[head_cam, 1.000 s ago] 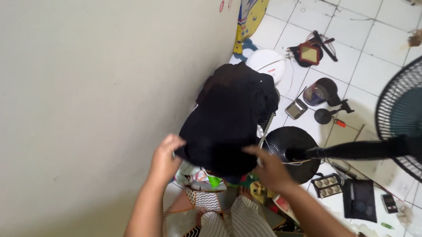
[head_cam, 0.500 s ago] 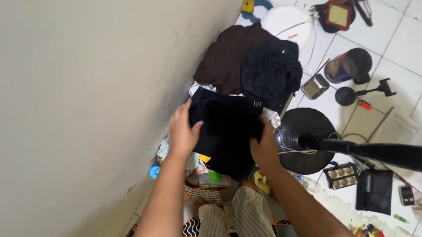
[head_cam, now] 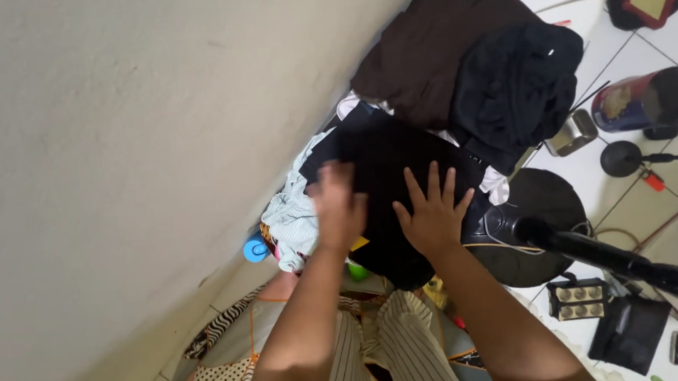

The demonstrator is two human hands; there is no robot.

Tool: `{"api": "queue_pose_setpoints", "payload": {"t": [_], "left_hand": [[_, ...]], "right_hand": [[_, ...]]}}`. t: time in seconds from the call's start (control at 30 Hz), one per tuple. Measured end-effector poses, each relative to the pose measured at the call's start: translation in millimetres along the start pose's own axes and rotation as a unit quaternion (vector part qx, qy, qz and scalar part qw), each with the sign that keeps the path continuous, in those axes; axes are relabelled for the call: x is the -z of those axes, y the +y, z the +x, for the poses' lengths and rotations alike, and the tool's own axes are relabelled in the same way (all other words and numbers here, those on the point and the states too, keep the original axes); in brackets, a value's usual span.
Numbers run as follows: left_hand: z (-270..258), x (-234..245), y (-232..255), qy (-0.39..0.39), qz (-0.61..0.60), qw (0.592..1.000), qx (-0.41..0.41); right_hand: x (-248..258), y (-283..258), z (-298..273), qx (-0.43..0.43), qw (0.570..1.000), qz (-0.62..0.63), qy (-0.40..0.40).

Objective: Organize power cables and fold clothes in a room.

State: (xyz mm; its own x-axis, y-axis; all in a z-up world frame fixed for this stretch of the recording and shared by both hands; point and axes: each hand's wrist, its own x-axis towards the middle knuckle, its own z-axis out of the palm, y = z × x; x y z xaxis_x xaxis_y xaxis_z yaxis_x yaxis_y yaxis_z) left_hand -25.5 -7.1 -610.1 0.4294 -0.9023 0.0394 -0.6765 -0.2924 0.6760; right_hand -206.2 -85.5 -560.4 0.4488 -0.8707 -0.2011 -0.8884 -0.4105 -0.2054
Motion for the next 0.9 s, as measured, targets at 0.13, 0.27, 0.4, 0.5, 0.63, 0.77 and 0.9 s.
{"api": "queue_pose_setpoints", "payload": {"t": [0.13, 0.27, 0.4, 0.5, 0.63, 0.77, 0.9], "left_hand": [[-35.6, 14.3, -81.4, 0.144, 0.091, 0.951, 0.258], [-42.5, 64.6, -91.0, -0.073, 0.149, 0.931, 0.325], [-36.1, 108.5, -60.1, -0.159, 0.102, 0.964, 0.188], [-21.7, 185.0, 34.2, -0.115, 0.058, 0.987, 0.095], [-12.6, 277.8, 144.8, -0.063, 0.027, 0.998, 0.005], [-6.0, 342.3, 211.2, 0.040, -0.007, 0.996, -0.076], [0.7, 414.3, 264.3, 0.166, -0.046, 0.978, -0.115]], "right_hand": [[-2.0, 2.2, -4.8, 0.011, 1.000, 0.013, 0.003], [7.9, -5.0, -2.2, -0.007, 0.999, 0.016, -0.027], [32.4, -21.0, -8.2, -0.015, 0.996, 0.075, -0.052], [62.0, -39.4, -18.6, 0.028, 0.990, 0.136, -0.028], [132.3, -62.7, -36.0, 0.132, 0.956, 0.258, 0.033], [232.8, -91.8, -35.1, 0.197, 0.914, 0.354, -0.013], [294.4, -100.3, -27.1, 0.196, 0.924, 0.325, -0.044]]}}
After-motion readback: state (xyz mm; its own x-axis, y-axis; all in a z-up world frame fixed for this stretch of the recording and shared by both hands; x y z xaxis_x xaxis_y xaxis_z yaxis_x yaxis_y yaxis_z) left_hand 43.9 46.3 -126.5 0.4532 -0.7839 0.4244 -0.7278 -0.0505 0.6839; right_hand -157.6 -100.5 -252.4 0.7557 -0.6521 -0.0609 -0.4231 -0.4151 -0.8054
